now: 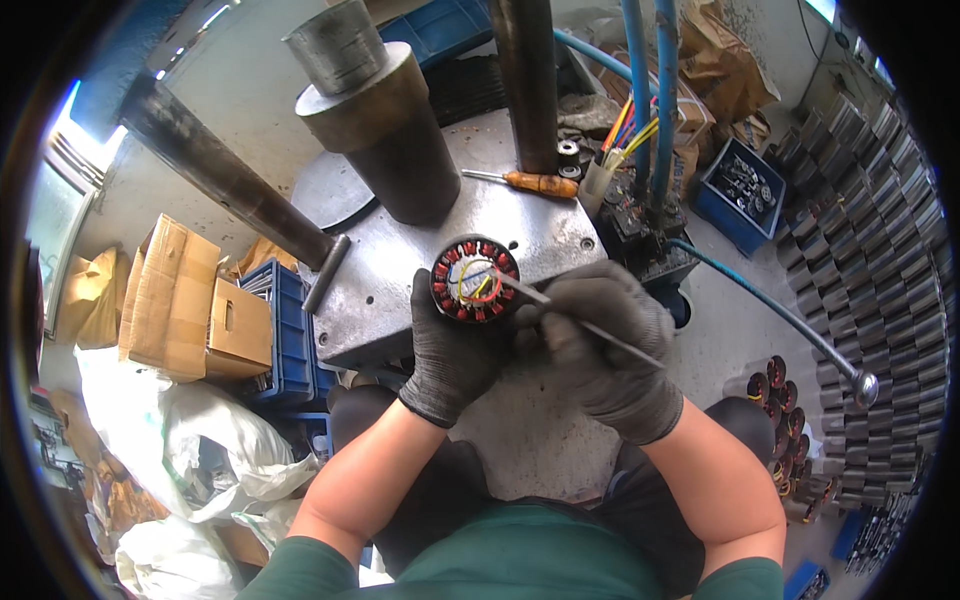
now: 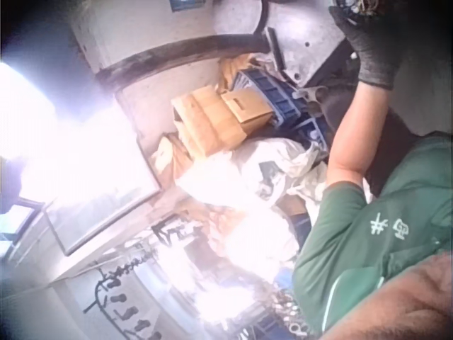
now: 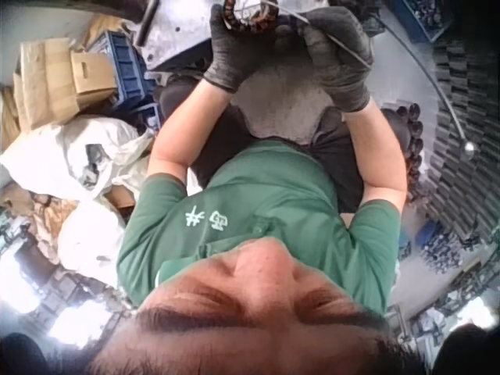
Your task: The person places a metal casing into a hydraulic press, inserts an internal motor component with wiring, and operates the press to secure the parts together. The person then removes the assembled unit, uses a thin tool to arrange the wires, and places the unit into a container with other completed motors.
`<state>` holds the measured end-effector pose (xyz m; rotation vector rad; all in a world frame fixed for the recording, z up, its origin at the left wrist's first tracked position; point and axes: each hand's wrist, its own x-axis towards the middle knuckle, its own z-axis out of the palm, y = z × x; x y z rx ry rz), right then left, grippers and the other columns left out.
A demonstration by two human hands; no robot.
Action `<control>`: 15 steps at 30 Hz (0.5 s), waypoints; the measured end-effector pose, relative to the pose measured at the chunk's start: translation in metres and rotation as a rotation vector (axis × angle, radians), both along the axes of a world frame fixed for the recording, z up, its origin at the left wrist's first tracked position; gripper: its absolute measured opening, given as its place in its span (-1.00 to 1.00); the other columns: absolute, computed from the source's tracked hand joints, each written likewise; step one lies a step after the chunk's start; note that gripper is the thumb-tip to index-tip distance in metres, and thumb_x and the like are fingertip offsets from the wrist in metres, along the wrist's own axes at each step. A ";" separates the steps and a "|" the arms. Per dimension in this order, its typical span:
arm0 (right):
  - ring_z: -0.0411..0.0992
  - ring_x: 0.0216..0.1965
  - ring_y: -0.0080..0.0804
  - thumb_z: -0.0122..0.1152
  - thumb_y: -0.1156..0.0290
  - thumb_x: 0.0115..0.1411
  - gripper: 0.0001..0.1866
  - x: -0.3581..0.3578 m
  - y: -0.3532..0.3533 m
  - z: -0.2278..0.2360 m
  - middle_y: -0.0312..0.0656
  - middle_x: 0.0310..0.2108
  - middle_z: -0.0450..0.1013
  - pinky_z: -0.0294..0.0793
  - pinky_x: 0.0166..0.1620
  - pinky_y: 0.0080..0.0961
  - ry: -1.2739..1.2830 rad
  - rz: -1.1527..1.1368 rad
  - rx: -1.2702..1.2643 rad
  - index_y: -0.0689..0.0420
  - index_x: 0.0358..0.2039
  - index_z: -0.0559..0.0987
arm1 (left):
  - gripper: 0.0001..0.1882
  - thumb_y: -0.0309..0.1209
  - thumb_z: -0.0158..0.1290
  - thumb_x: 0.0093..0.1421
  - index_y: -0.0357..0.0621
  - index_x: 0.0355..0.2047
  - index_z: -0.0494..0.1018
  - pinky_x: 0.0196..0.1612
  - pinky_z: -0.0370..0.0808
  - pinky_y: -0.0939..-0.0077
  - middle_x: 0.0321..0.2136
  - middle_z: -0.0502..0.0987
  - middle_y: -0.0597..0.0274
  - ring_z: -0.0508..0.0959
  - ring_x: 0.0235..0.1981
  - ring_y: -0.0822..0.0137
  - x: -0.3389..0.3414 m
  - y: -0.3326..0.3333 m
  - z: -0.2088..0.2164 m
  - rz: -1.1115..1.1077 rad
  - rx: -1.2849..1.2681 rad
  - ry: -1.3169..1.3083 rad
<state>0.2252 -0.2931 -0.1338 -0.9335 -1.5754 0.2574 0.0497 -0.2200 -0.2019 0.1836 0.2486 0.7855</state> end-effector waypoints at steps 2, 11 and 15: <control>0.47 -0.35 -0.52 0.20 0.65 0.18 -0.84 0.010 0.002 -0.009 -0.23 -0.36 0.48 0.47 -0.24 -0.58 0.094 -0.095 -0.093 0.18 -0.23 0.55 | 0.03 0.55 -0.34 0.08 -0.10 0.16 0.38 0.06 0.43 0.12 0.03 0.48 -0.07 0.52 -0.03 0.04 0.000 0.000 0.006 0.026 -0.052 0.134; 0.50 -0.27 -0.03 0.20 0.57 0.17 -0.83 0.020 0.048 -0.053 0.00 -0.31 0.48 0.50 -0.15 -0.34 -0.089 -0.044 -0.271 0.22 -0.20 0.54 | 0.02 0.55 -0.22 0.05 -0.09 0.16 0.37 0.05 0.44 0.11 0.02 0.47 -0.06 0.50 -0.02 0.00 -0.009 -0.002 0.012 0.061 0.008 0.023; 0.48 -0.14 -0.01 0.28 0.38 0.13 -0.71 0.018 0.071 -0.074 0.00 -0.22 0.51 0.45 -0.04 -0.14 -0.583 -0.116 -0.068 0.19 -0.13 0.56 | 0.01 0.57 -0.29 0.07 -0.01 0.17 0.37 0.00 0.44 0.12 0.00 0.48 0.02 0.49 -0.03 0.06 -0.011 0.002 0.012 0.062 0.023 -0.016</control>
